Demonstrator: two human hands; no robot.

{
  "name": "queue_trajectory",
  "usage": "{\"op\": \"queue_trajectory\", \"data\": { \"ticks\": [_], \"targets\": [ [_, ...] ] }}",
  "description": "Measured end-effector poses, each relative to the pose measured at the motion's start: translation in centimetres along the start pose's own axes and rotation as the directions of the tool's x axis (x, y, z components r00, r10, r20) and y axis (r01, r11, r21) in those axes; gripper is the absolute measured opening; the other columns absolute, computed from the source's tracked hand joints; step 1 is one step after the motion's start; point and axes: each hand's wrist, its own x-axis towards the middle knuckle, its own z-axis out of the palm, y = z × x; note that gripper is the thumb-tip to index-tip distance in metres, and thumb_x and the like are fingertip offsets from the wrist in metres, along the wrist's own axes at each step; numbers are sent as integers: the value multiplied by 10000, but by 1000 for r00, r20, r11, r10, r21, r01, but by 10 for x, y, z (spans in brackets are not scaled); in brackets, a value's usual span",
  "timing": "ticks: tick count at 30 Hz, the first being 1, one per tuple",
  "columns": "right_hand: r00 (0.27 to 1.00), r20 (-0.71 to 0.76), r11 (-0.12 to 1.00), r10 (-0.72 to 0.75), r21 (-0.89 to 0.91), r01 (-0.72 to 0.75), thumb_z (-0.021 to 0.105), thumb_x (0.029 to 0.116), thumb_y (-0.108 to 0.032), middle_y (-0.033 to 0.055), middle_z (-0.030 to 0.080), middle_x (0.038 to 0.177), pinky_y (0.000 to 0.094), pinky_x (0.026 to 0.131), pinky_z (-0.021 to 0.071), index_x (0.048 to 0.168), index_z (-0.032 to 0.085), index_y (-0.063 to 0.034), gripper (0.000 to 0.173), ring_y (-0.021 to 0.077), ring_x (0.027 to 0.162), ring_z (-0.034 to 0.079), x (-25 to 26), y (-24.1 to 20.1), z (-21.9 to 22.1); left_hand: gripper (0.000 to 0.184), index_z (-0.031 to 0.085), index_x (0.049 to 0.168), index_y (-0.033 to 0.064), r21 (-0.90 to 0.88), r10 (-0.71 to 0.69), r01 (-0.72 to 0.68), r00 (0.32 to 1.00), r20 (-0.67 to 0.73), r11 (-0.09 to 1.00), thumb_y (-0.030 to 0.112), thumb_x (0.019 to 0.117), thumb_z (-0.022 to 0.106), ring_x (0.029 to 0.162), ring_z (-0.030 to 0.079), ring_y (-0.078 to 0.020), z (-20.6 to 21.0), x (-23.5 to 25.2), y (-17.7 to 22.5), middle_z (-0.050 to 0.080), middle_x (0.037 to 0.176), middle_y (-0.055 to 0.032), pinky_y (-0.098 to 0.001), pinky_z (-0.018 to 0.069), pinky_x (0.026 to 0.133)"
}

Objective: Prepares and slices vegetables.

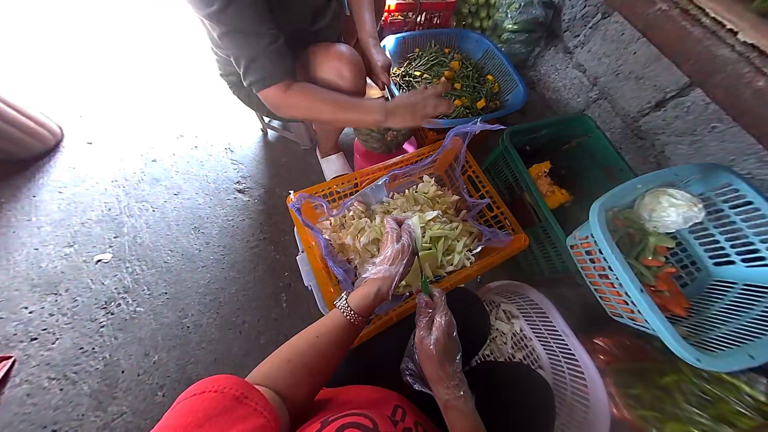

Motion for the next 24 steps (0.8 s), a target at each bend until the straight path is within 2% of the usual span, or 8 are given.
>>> {"op": "queue_trajectory", "data": {
  "ticks": [6, 8, 11, 14, 15, 17, 18, 24],
  "targets": [
    [986, 141, 995, 90, 30, -95, 412, 1077, -136, 259, 670, 1062, 443, 892, 526, 1293, 565, 124, 371, 308, 968, 667, 26, -9, -4, 345, 437, 1363, -60, 20, -8, 8, 1000, 10, 1000, 159, 1112, 350, 1065, 584, -230, 2, -3, -2, 574, 1206, -234, -365, 485, 933],
    [960, 232, 986, 159, 5, -164, 380, 1089, -109, 306, 623, 1272, 450, 1065, 453, 1375, 509, 137, 399, 357, 1207, 616, 43, -13, -7, 361, 418, 1384, -65, 13, -8, 7, 999, 35, 1000, 164, 1113, 351, 1120, 576, -224, 3, -6, -4, 564, 1257, -238, -358, 469, 981],
    [901, 366, 967, 234, 10, -255, 380, 1094, -103, 298, 532, 1418, 407, 1161, 353, 1417, 470, 129, 408, 329, 1351, 510, 61, -6, -6, 375, 424, 1393, -64, 30, 37, -39, 998, 51, 999, 174, 1113, 348, 1173, 565, -221, 2, -10, -6, 561, 1292, -245, -353, 447, 1021],
    [914, 353, 963, 202, 99, -251, 358, 1099, -115, 235, 602, 1310, 355, 1043, 448, 1343, 547, 91, 372, 240, 1181, 592, 57, -2, -11, 360, 424, 1392, -32, 18, 49, -50, 996, 73, 999, 186, 1113, 353, 1062, 581, -168, -6, -5, -5, 571, 1238, -198, -317, 481, 928],
    [935, 308, 967, 174, 128, -222, 352, 1096, -120, 211, 638, 1207, 339, 954, 490, 1304, 576, 89, 371, 207, 1055, 621, 51, -2, -12, 349, 425, 1384, -30, -5, 51, -51, 996, 76, 999, 176, 1110, 359, 972, 580, -146, -9, -2, -5, 574, 1182, -177, -300, 491, 850],
    [967, 224, 967, 121, 191, -166, 341, 1090, -169, 103, 596, 897, 294, 699, 485, 1242, 587, 81, 383, 115, 731, 537, 33, -2, -12, 340, 442, 1374, -15, -41, 57, -54, 996, 72, 998, 186, 1110, 369, 848, 570, -106, -12, 3, -9, 577, 1093, -135, -267, 493, 748],
    [976, 200, 969, 82, 212, -125, 357, 1083, -182, 72, 574, 825, 277, 648, 472, 1232, 589, 80, 380, 91, 667, 507, 23, -1, -13, 327, 460, 1353, -5, -54, 67, -64, 996, 55, 996, 196, 1108, 377, 820, 564, -91, -11, 5, -12, 577, 1056, -115, -254, 490, 727],
    [995, 87, 986, -40, 168, 25, 427, 1064, -221, 88, 636, 852, 233, 640, 502, 1226, 615, 66, 380, 69, 646, 547, -9, 9, -5, 323, 494, 1324, -1, -48, 66, -66, 998, -14, 997, 203, 1110, 366, 1023, 576, -164, -7, 5, -16, 595, 1156, -165, -331, 476, 901]
  ]
}}
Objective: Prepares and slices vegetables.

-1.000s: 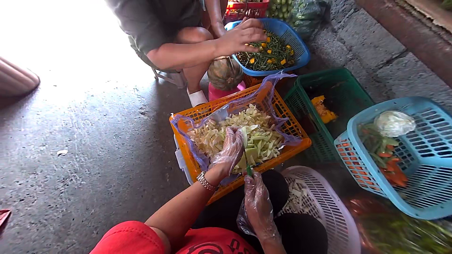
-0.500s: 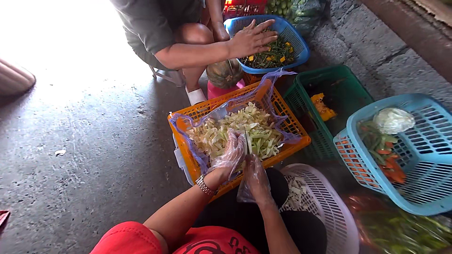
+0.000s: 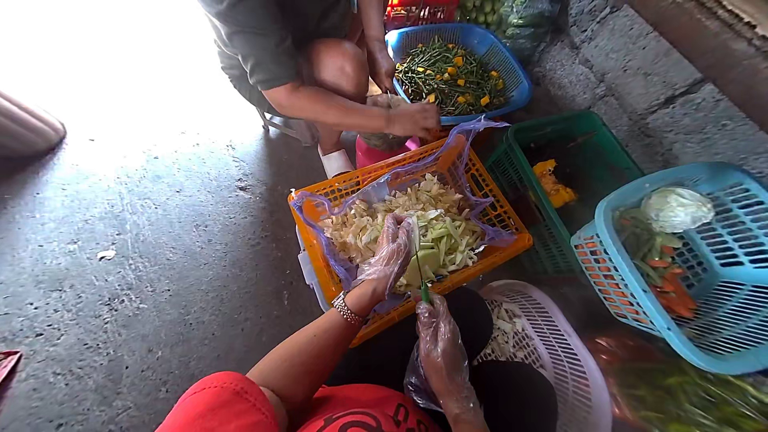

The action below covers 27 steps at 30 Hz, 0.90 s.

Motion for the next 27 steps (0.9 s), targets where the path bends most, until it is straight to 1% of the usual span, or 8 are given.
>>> {"op": "queue_trajectory", "data": {
  "ticks": [2, 5, 10, 14, 16, 18, 22, 27],
  "targets": [
    [1000, -14, 1000, -15, -26, 14, 428, 1063, -217, 101, 642, 850, 246, 655, 514, 1213, 616, 74, 377, 88, 659, 568, 1, 0, 0, 348, 466, 1356, -16, 21, -13, 13, 1000, 1, 1000, 202, 1115, 343, 1104, 566, -197, 0, -4, 4, 575, 1231, -199, -351, 462, 960],
    [1000, -20, 999, -24, -41, 23, 432, 1058, -209, 102, 639, 838, 252, 649, 516, 1208, 619, 76, 373, 95, 652, 569, 2, 0, 2, 354, 453, 1365, -19, 53, -33, 33, 999, -5, 998, 203, 1119, 326, 1157, 558, -215, 0, -8, 11, 563, 1270, -216, -361, 448, 999],
    [999, -30, 996, -31, -89, 28, 435, 1056, -204, 121, 655, 844, 283, 674, 532, 1201, 628, 72, 366, 128, 676, 603, 2, -2, 1, 342, 453, 1348, -20, 81, -55, 56, 998, -12, 995, 204, 1119, 333, 1144, 563, -231, 0, -9, 12, 565, 1253, -223, -374, 455, 984],
    [997, -39, 991, -72, -117, 67, 443, 1049, -206, 143, 679, 891, 280, 707, 548, 1205, 626, 87, 379, 139, 723, 639, 0, -5, 1, 354, 442, 1377, -37, 53, -41, 41, 999, 2, 998, 179, 1115, 344, 1178, 553, -239, -1, -13, 16, 554, 1291, -239, -375, 439, 1019],
    [996, -54, 988, -70, -143, 61, 455, 1044, -186, 162, 692, 915, 298, 742, 558, 1203, 629, 93, 365, 166, 771, 668, 0, -7, 1, 322, 461, 1333, -29, 50, -40, 41, 999, -14, 998, 180, 1113, 355, 1090, 570, -209, 0, -12, 16, 573, 1205, -209, -354, 460, 955],
    [996, -65, 986, -65, -157, 54, 460, 1041, -178, 171, 695, 920, 308, 751, 559, 1205, 631, 96, 362, 178, 786, 675, 0, -8, 1, 303, 466, 1311, -23, 44, -42, 43, 999, -17, 998, 177, 1113, 353, 1053, 572, -193, 1, -11, 16, 576, 1166, -194, -343, 465, 930],
    [997, -67, 987, -32, -157, 21, 446, 1044, -179, 176, 696, 948, 333, 779, 559, 1208, 631, 86, 362, 200, 829, 682, 1, -9, 3, 311, 466, 1316, -39, 45, -14, 14, 1000, -14, 999, 162, 1108, 352, 1071, 573, -205, 1, -11, 11, 577, 1184, -206, -350, 466, 943],
    [999, -51, 990, -6, -143, -1, 443, 1052, -167, 159, 668, 886, 328, 735, 546, 1189, 628, 84, 341, 185, 758, 647, 10, -7, 6, 310, 466, 1307, -34, 36, -26, 27, 999, -20, 999, 170, 1110, 343, 1012, 577, -193, 4, -11, 9, 576, 1126, -187, -342, 481, 896]
  ]
}}
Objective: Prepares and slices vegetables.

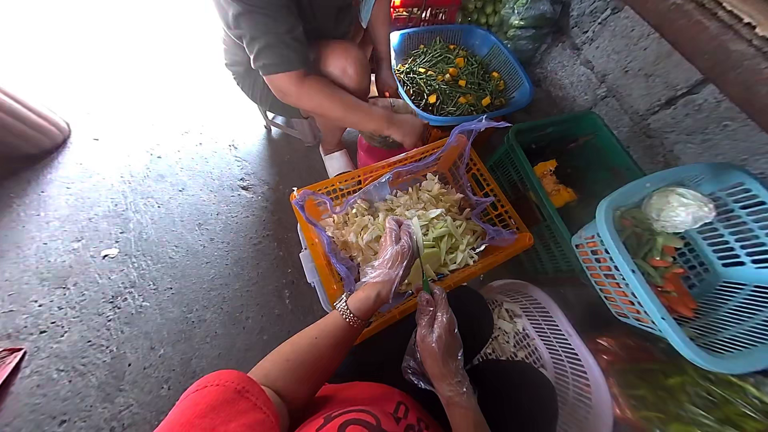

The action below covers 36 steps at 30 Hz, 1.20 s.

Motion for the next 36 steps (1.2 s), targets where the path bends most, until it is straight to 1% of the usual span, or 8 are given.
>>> {"op": "queue_trajectory", "data": {
  "ticks": [4, 7, 9, 12, 14, 16, 28, 36],
  "targets": [
    [986, 124, 991, 111, 67, -120, 397, 1081, -150, 189, 656, 952, 369, 801, 525, 1253, 583, 110, 363, 212, 843, 632, 24, -6, -4, 331, 475, 1328, -50, 40, -13, 12, 999, 30, 999, 167, 1107, 358, 1074, 586, -218, 2, -4, 0, 590, 1185, -220, -366, 475, 951],
    [933, 264, 959, 245, 75, -274, 370, 1098, -119, 279, 610, 1291, 393, 1060, 440, 1368, 507, 130, 392, 287, 1203, 598, 49, -12, -10, 358, 461, 1357, -57, 43, -15, 12, 998, 68, 999, 179, 1109, 354, 1147, 572, -221, 2, -9, -3, 572, 1262, -236, -362, 459, 1000],
    [912, 299, 936, 281, 125, -329, 366, 1100, -111, 270, 567, 1374, 368, 1111, 398, 1389, 497, 122, 394, 268, 1276, 555, 55, -4, -10, 344, 476, 1335, -54, 62, 7, -11, 998, 70, 998, 169, 1104, 351, 1147, 566, -213, 1, -10, -3, 571, 1260, -227, -351, 451, 1002],
    [941, 268, 953, 205, 164, -254, 344, 1094, -125, 194, 640, 1143, 326, 911, 497, 1287, 576, 96, 374, 184, 993, 608, 43, -1, -13, 331, 490, 1315, -33, 51, 7, -9, 999, 41, 999, 184, 1112, 345, 1134, 569, -218, -6, -2, -4, 576, 1239, -217, -368, 455, 994],
    [965, 225, 958, 132, 220, -182, 338, 1084, -168, 72, 580, 858, 265, 677, 478, 1234, 584, 86, 384, 83, 706, 521, 23, -4, -11, 330, 488, 1318, -31, 10, 18, -18, 1000, 1, 1000, 183, 1109, 349, 1066, 576, -196, -7, 2, -5, 586, 1177, -198, -351, 471, 946],
    [980, 186, 961, 66, 252, -112, 382, 1073, -193, 32, 556, 782, 227, 610, 457, 1234, 585, 88, 382, 39, 623, 476, 3, -3, -9, 337, 466, 1348, -16, -21, 16, -16, 1000, -3, 1000, 194, 1112, 349, 1074, 580, -185, -6, 3, -7, 588, 1193, -191, -341, 476, 949],
    [998, 50, 988, -25, 151, 17, 433, 1061, -234, 82, 647, 862, 196, 638, 490, 1218, 627, 63, 388, 42, 647, 543, -14, 2, -3, 280, 481, 1298, 19, -85, 9, -13, 999, -41, 996, 194, 1105, 378, 978, 566, -137, -1, 1, -4, 578, 1098, -134, -306, 475, 872],
    [999, 31, 986, -10, 170, 4, 414, 1068, -235, 46, 606, 814, 180, 621, 474, 1196, 625, 51, 378, 23, 631, 517, -13, 7, -2, 286, 488, 1296, 6, -86, 60, -61, 998, -13, 994, 183, 1103, 372, 990, 569, -124, 0, 0, -9, 583, 1113, -134, -291, 475, 880]
  ]
}}
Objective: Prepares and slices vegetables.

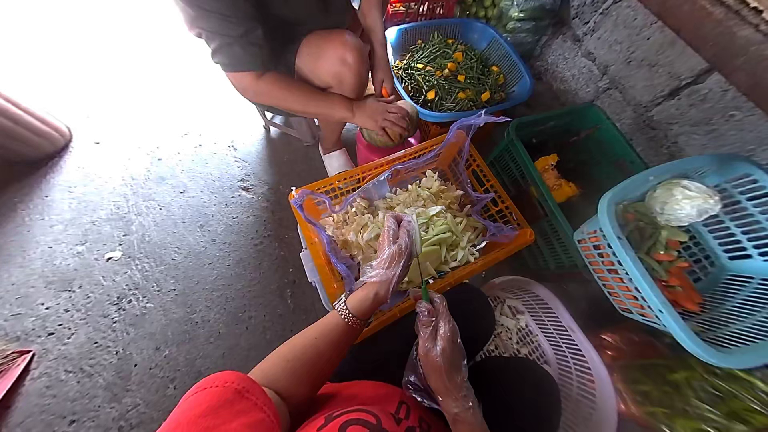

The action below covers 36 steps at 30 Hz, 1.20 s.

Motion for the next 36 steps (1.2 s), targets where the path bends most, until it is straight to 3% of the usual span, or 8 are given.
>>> {"op": "queue_trajectory", "data": {
  "ticks": [9, 16, 24, 28, 32, 36],
  "targets": [
    [1000, -1, 1000, -6, 11, 6, 400, 1076, -249, 67, 611, 825, 201, 631, 482, 1191, 616, 78, 408, 37, 640, 523, 4, 2, 1, 282, 504, 1260, 2, 11, -44, 44, 999, 3, 999, 208, 1105, 391, 928, 573, -127, 1, -5, 7, 588, 1051, -128, -295, 487, 833],
    [999, -3, 999, 38, -10, -38, 408, 1068, -195, 65, 576, 768, 241, 655, 488, 1177, 615, 96, 374, 68, 652, 531, 18, 0, 3, 294, 521, 1249, -24, 29, -42, 41, 999, 12, 999, 198, 1106, 392, 966, 576, -134, 3, -4, 9, 595, 1086, -148, -299, 482, 863],
    [993, 34, 993, 110, -43, -108, 419, 1078, -162, 116, 630, 878, 294, 737, 504, 1210, 606, 87, 338, 118, 752, 582, 41, -13, -2, 265, 531, 1228, -26, -126, -83, 90, 995, 61, 988, 156, 1100, 386, 852, 558, -48, 5, -6, 8, 566, 989, -70, -216, 483, 762],
    [998, 27, 996, 56, -77, -54, 429, 1070, -178, 132, 645, 861, 306, 731, 524, 1214, 617, 85, 354, 136, 742, 605, 30, -9, 1, 327, 519, 1335, -1, -185, -107, 119, 991, 75, 976, 188, 1108, 380, 923, 569, -68, -3, 3, -1, 586, 1095, -85, -224, 494, 792],
    [995, 28, 992, 91, -90, -89, 428, 1075, -177, 115, 633, 847, 300, 721, 508, 1206, 613, 80, 343, 128, 740, 593, 34, -10, -1, 287, 584, 1243, 3, -222, -129, 141, 989, 69, 965, 176, 1102, 404, 805, 567, -37, 1, 0, 4, 595, 968, -35, -193, 486, 707],
    [991, 35, 984, 130, -124, -125, 438, 1075, -153, 177, 666, 938, 360, 788, 523, 1232, 608, 93, 338, 200, 828, 635, 42, -13, 0, 265, 588, 1190, 5, -248, -117, 136, 989, 90, 959, 165, 1101, 398, 772, 562, -26, -1, 1, 5, 590, 920, -8, -185, 481, 686]
  ]
}}
